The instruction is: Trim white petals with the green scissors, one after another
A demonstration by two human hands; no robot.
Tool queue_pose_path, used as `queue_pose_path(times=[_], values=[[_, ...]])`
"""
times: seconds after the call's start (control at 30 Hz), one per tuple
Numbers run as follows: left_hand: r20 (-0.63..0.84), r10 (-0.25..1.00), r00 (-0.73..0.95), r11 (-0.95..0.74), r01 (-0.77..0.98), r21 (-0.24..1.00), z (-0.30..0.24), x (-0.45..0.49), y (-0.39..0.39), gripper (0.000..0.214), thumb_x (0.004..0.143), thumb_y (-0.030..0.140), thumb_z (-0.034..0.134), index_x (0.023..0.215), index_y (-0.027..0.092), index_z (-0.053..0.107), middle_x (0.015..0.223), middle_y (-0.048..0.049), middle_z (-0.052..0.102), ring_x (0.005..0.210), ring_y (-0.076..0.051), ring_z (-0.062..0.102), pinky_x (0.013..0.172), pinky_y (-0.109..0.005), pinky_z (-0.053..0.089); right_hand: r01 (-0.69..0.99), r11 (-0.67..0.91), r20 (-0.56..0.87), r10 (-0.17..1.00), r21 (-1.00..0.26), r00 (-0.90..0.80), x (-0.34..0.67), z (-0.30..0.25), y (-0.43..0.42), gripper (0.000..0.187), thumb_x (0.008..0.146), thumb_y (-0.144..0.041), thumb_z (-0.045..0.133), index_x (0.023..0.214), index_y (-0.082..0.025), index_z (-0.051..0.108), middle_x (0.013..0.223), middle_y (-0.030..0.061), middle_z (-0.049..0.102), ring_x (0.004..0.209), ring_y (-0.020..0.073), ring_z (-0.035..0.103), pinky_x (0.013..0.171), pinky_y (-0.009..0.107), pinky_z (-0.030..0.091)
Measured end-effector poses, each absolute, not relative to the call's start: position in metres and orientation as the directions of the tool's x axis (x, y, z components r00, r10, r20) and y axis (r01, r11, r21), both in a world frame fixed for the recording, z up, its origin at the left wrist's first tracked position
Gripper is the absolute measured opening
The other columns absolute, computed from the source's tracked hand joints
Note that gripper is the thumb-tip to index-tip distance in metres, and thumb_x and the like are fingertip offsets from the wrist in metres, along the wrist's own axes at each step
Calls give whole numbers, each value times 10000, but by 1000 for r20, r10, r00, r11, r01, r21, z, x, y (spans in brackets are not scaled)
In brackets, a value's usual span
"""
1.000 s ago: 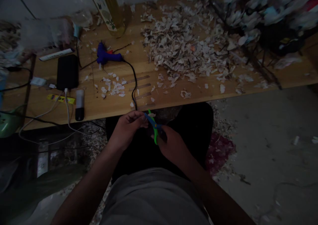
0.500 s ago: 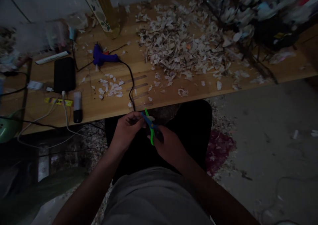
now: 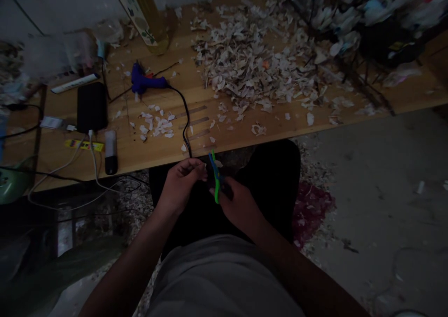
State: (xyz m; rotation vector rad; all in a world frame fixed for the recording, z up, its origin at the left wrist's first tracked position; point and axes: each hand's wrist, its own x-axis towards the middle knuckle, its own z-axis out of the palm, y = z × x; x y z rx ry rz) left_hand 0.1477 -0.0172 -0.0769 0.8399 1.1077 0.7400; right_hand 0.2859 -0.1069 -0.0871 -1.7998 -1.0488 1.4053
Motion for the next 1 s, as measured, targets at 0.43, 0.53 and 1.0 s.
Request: queue_pose_path(times=[0.43, 0.53, 1.0], values=[[-452, 837, 310, 488, -45, 872, -80, 147, -18, 197, 711, 315, 793, 784, 150, 715, 674, 9, 683, 601, -95, 601, 609, -220, 493, 319, -492, -468, 870, -810, 156, 290, -92, -106, 203, 867, -311, 571, 968, -199, 705, 842, 37, 738, 754, 208, 685, 691, 314, 496], [-531, 781, 329, 600, -161, 784, -81, 146, -18, 263, 660, 310, 848, 840, 155, 738, 787, -17, 738, 709, -123, 673, 712, -255, 551, 71, -557, -530, 817, -828, 225, 290, -93, -104, 265, 853, -419, 614, 962, -189, 689, 778, 21, 719, 576, 158, 631, 561, 281, 490], [-613, 724, 316, 690, -335, 642, -82, 143, -19, 340, 577, 261, 878, 864, 143, 740, 809, -36, 755, 752, -139, 711, 781, -262, 561, -124, -361, -382, 880, -924, 282, 281, -90, -84, 486, 791, -632, 663, 1046, -219, 649, 1023, 73, 727, 913, 217, 707, 766, 345, 595]])
